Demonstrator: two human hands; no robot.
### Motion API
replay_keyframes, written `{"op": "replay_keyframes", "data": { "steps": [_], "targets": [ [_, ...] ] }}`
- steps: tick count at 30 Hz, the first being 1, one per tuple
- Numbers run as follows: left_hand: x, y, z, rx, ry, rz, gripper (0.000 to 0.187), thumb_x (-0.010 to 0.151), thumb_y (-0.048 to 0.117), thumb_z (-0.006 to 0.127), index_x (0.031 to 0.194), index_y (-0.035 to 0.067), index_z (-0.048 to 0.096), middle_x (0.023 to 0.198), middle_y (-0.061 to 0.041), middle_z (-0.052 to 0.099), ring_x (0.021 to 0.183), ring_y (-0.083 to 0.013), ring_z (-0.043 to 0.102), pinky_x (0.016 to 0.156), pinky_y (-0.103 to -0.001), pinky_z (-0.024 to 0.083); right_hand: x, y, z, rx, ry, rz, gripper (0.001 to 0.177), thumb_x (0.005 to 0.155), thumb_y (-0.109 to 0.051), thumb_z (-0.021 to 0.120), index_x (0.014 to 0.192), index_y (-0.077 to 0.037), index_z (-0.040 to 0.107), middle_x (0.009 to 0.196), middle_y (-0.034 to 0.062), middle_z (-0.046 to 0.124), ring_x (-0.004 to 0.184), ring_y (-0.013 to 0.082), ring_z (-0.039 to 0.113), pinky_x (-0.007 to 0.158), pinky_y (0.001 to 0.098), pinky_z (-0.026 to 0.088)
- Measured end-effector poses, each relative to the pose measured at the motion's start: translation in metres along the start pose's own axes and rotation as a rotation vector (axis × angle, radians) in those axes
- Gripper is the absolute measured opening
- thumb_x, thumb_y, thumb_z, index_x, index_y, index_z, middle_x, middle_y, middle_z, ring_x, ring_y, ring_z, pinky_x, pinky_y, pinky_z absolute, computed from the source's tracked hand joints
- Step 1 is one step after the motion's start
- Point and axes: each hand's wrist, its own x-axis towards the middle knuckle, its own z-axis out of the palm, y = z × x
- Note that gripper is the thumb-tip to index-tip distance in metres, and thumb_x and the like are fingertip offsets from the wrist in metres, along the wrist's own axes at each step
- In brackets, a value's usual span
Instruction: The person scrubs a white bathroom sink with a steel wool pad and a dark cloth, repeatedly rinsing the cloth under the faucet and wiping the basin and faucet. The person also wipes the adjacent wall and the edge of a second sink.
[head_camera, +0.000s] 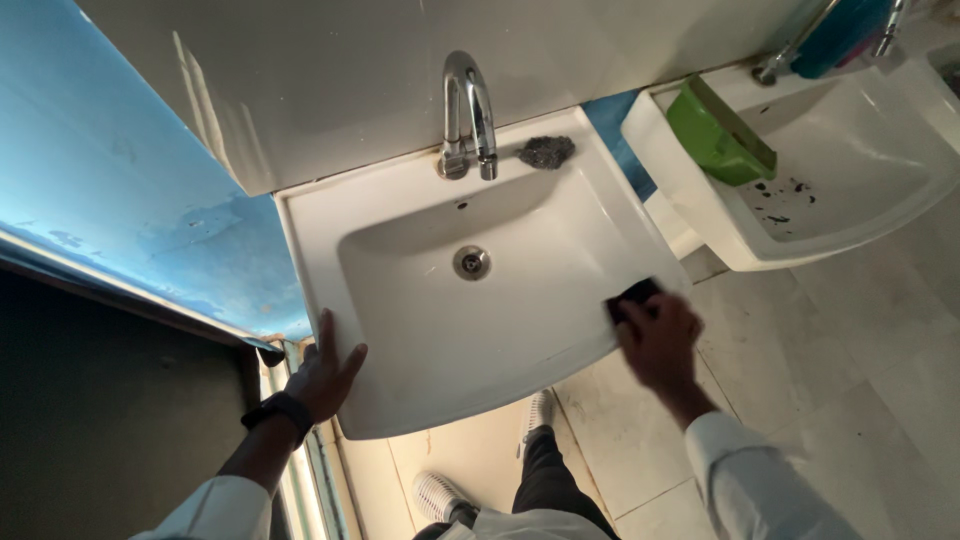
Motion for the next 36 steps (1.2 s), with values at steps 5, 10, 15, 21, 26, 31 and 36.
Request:
{"op": "replay_keyframes", "data": {
  "steps": [5,10,15,21,26,31,36],
  "targets": [
    [-0.006,0.000,0.002,0.027,0.094,0.008,0.100,0.092,0.054,0.055,0.164,0.015,-0.004,0.148,-0.037,0.037,0.130,-0.0519,0.052,0.108,-0.052,0.048,0.013,0.036,0.029,0.205,0.087,-0.099,0.054,0.097,-0.032,0.058,0.137,0.003,0.059,0.150,0.0350,0.044,0.140,0.0535,0.038,0.119,0.0599,0.032],
    [-0.016,0.004,0.013,0.044,0.175,0.021,0.097,0.092,0.048,0.059,0.163,0.014,0.003,0.149,-0.036,0.034,0.132,-0.0536,0.048,0.107,-0.053,0.048,0.029,0.052,0.042,0.178,0.018,-0.046,0.056,0.098,-0.033,0.057,0.140,0.005,0.057,0.149,0.0323,0.046,0.141,0.0497,0.040,0.118,0.0586,0.033],
    [-0.018,0.005,0.014,-0.025,0.138,-0.053,0.097,0.091,0.046,0.059,0.163,0.015,0.002,0.153,-0.035,0.030,0.131,-0.0512,0.051,0.105,-0.053,0.051,0.064,0.065,0.038,-0.008,-0.193,-0.068,0.060,0.096,-0.034,0.055,0.145,0.001,0.050,0.152,0.0250,0.047,0.141,0.0414,0.042,0.118,0.0589,0.032],
    [-0.018,0.014,0.012,-0.013,0.102,-0.241,0.097,0.091,0.051,0.057,0.165,0.023,0.000,0.155,-0.032,0.029,0.132,-0.0484,0.055,0.104,-0.053,0.055,0.111,0.073,0.054,0.045,-0.120,-0.237,0.065,0.097,-0.039,0.053,0.147,0.002,0.046,0.153,0.0277,0.043,0.145,0.0423,0.037,0.118,0.0607,0.027],
    [-0.019,0.022,0.019,0.065,0.112,-0.428,0.097,0.090,0.057,0.056,0.166,0.035,0.000,0.159,-0.029,0.028,0.131,-0.0469,0.059,0.105,-0.052,0.056,0.158,0.077,0.080,0.093,-0.142,-0.318,0.066,0.099,-0.042,0.052,0.148,0.002,0.043,0.154,0.0277,0.041,0.148,0.0420,0.034,0.120,0.0613,0.025],
    [-0.017,0.013,0.032,0.074,0.236,-0.460,0.103,0.085,0.061,0.062,0.166,0.038,0.003,0.158,-0.027,0.029,0.135,-0.0469,0.053,0.107,-0.055,0.052,0.214,0.074,0.112,0.321,-0.054,-0.349,0.071,0.091,-0.037,0.064,0.141,0.008,0.042,0.151,0.0318,0.040,0.144,0.0463,0.033,0.115,0.0643,0.022],
    [-0.020,0.006,0.048,0.112,0.243,-0.534,0.109,0.083,0.064,0.064,0.166,0.035,0.000,0.158,-0.028,0.027,0.138,-0.0460,0.049,0.107,-0.055,0.052,0.261,0.066,0.130,0.462,0.207,-0.442,0.042,0.086,-0.026,0.074,0.114,0.000,0.055,0.143,0.0329,0.044,0.134,0.0535,0.041,0.109,0.0652,0.031]
  ]
}}
